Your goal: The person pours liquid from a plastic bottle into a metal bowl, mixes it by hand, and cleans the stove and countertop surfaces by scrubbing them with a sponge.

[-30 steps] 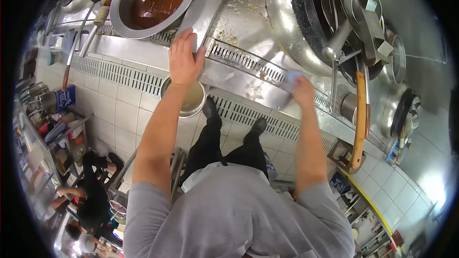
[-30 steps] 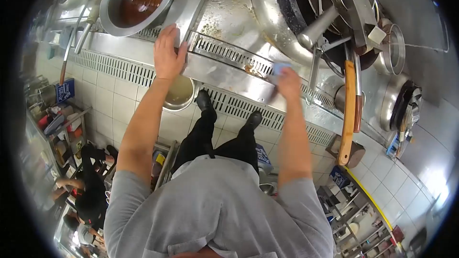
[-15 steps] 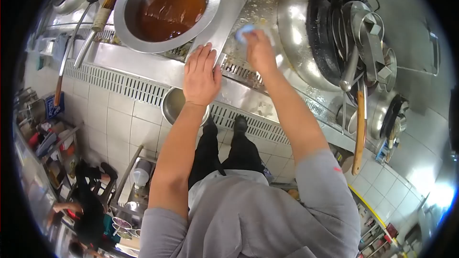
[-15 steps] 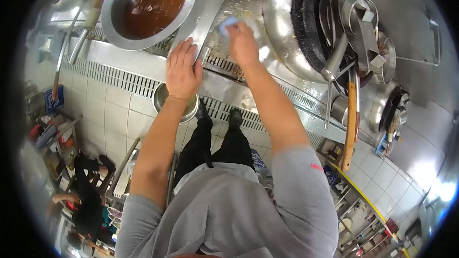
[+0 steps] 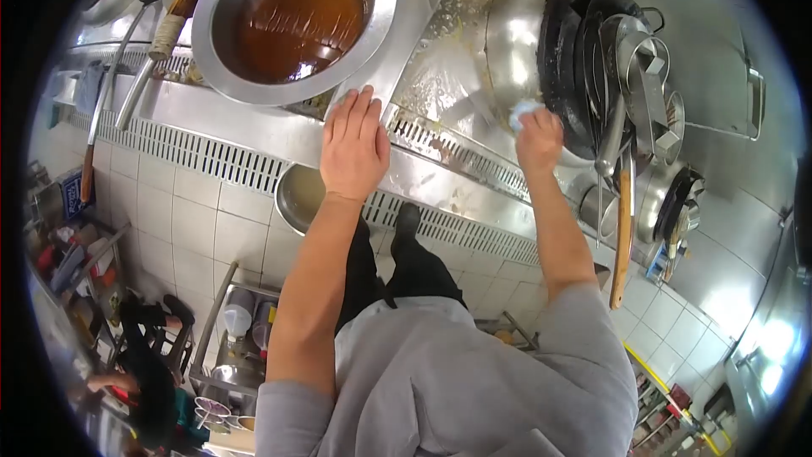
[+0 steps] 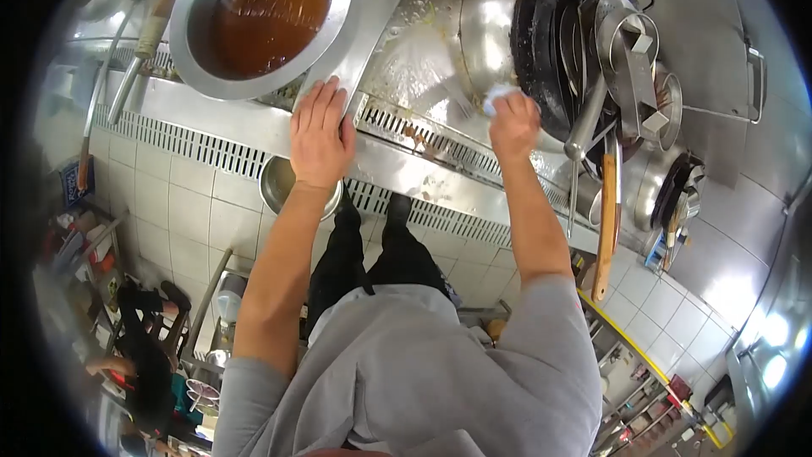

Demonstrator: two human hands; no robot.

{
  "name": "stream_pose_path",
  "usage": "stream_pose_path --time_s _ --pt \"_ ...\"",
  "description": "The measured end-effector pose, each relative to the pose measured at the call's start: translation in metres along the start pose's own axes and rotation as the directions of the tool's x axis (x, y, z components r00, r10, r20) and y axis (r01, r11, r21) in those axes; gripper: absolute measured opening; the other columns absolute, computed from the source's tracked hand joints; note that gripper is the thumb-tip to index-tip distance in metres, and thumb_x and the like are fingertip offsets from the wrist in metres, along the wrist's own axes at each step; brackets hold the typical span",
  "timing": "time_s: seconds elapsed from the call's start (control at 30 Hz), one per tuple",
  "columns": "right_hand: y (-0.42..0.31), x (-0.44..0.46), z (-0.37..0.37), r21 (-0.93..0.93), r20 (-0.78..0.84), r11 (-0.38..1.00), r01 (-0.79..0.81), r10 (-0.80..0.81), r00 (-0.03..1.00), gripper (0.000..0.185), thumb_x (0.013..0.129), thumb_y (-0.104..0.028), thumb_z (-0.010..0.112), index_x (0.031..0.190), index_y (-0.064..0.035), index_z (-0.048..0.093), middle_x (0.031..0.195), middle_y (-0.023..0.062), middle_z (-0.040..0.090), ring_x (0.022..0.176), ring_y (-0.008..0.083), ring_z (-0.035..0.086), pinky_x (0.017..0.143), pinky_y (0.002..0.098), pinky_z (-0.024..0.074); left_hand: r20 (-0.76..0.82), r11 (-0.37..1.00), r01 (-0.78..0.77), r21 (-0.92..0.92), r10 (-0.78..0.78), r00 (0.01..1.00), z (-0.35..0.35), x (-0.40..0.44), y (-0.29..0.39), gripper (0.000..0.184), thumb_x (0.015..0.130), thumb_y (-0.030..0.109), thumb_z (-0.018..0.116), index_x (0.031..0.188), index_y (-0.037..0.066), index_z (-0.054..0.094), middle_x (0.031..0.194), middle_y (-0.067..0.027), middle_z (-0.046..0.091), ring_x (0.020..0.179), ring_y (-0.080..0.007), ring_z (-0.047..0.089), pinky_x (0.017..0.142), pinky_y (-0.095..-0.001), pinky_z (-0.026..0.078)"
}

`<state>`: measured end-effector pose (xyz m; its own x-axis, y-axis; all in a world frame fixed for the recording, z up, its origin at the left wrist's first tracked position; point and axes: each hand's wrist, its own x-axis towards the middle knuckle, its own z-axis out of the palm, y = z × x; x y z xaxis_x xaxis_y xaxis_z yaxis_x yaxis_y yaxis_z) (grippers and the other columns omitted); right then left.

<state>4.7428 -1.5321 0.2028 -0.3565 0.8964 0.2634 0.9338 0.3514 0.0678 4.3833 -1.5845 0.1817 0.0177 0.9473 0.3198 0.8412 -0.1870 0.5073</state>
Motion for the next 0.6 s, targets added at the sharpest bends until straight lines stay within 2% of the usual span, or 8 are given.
stream_pose_path --time_s 0.03,0.1,0.2,0.3,0.4,0.47,0.5,0.6 --pt "-0.003 0.028 0.014 0.003 -0.019 0.998 0.06 -0.06 0.998 0.02 0.079 -0.004 0.067 0.095 -0.0125 0.074 0.099 0.0091 0.064 0.092 0.0339 0.06 0.086 0.0437 0.0529 -0.008 0.999 0.007 -0.034 -0.008 1.0 0.002 0.0 0.0 0.045 0.087 0.01 0.067 0.132 0.006 0.059 0.145 -0.0103 0.058 0.137 -0.033 0.052 0.116 -0.0503 0.038" --pt "-0.009 0.089 0.036 -0.107 0.0 0.994 0.02 -0.02 1.0 0.021 0.083 -0.007 0.063 0.098 -0.0135 0.076 0.1 0.0084 0.064 0.097 0.0321 0.061 0.089 0.0444 0.052 -0.032 0.999 -0.003 -0.039 0.002 0.999 0.003 0.002 -0.001 0.045 0.087 0.01 0.067 0.131 0.006 0.06 0.145 -0.0105 0.058 0.137 -0.0331 0.051 0.116 -0.0503 0.038" --pt "-0.024 0.122 0.033 -0.066 -0.097 0.998 -0.017 0.01 0.995 0.021 0.087 -0.011 0.062 0.101 -0.0142 0.077 0.107 0.0077 0.066 0.103 0.0307 0.06 0.092 0.0447 0.0509 -0.021 0.999 -0.01 -0.042 0.009 1.0 0.004 -0.001 -0.001 0.043 0.088 0.011 0.066 0.13 0.005 0.06 0.146 -0.0105 0.058 0.138 -0.0329 0.051 0.117 -0.0499 0.038" --pt "-0.028 0.051 0.024 -0.074 -0.055 0.994 -0.082 0.078 0.995 0.023 0.087 -0.012 0.063 0.105 -0.0141 0.078 0.114 0.0073 0.067 0.109 0.0307 0.061 0.095 0.045 0.0497 0.001 0.999 0.008 -0.051 -0.008 1.0 -0.002 0.002 0.001 0.042 0.089 0.011 0.066 0.129 0.005 0.061 0.145 -0.0102 0.058 0.138 -0.0315 0.051 0.117 -0.0489 0.038" --pt "-0.03 0.058 0.025 -0.007 -0.044 0.998 -0.06 0.059 0.997 0.032 0.08 0.0 0.064 0.107 -0.0112 0.077 0.114 0.0118 0.068 0.114 0.0339 0.062 0.1 0.0463 0.0495 -0.018 0.999 0.014 -0.035 -0.014 1.0 -0.001 -0.002 -0.004 0.041 0.09 0.012 0.065 0.129 0.005 0.061 0.145 -0.0099 0.058 0.138 -0.0301 0.052 0.117 -0.0482 0.038" --pt "-0.036 0.109 0.032 -0.011 -0.056 0.994 -0.108 0.108 0.993 0.031 0.085 -0.007 0.063 0.112 -0.0119 0.078 0.118 0.0109 0.067 0.119 0.0335 0.059 0.104 0.0473 0.0468 -0.022 0.999 0.015 -0.047 -0.016 1.0 0.0 -0.001 -0.001 0.043 0.089 0.011 0.065 0.131 0.005 0.06 0.146 -0.0105 0.058 0.139 -0.0317 0.051 0.118 -0.0496 0.037" --pt "-0.035 0.146 0.036 -0.006 -0.089 0.993 -0.114 0.113 0.99 0.031 0.087 -0.01 0.062 0.114 -0.0119 0.078 0.121 0.0108 0.066 0.122 0.0334 0.058 0.105 0.0476 0.0454 -0.01 1.0 0.018 -0.018 -0.018 1.0 -0.004 0.002 0.0 0.04 0.09 0.012 0.066 0.129 0.006 0.061 0.144 -0.009 0.06 0.136 -0.0288 0.054 0.117 -0.0478 0.039" --pt "-0.009 0.231 0.065 -0.161 -0.051 0.964 -0.212 0.206 0.977 0.032 0.089 -0.014 0.061 0.118 -0.0048 0.075 0.134 0.0134 0.061 0.128 0.0359 0.052 0.111 0.0465 0.0401 -0.001 1.0 0.011 -0.001 -0.011 1.0 -0.005 0.004 -0.001 0.039 0.089 0.011 0.066 0.128 0.006 0.062 0.144 -0.0092 0.06 0.135 -0.029 0.055 0.117 -0.0482 0.039"
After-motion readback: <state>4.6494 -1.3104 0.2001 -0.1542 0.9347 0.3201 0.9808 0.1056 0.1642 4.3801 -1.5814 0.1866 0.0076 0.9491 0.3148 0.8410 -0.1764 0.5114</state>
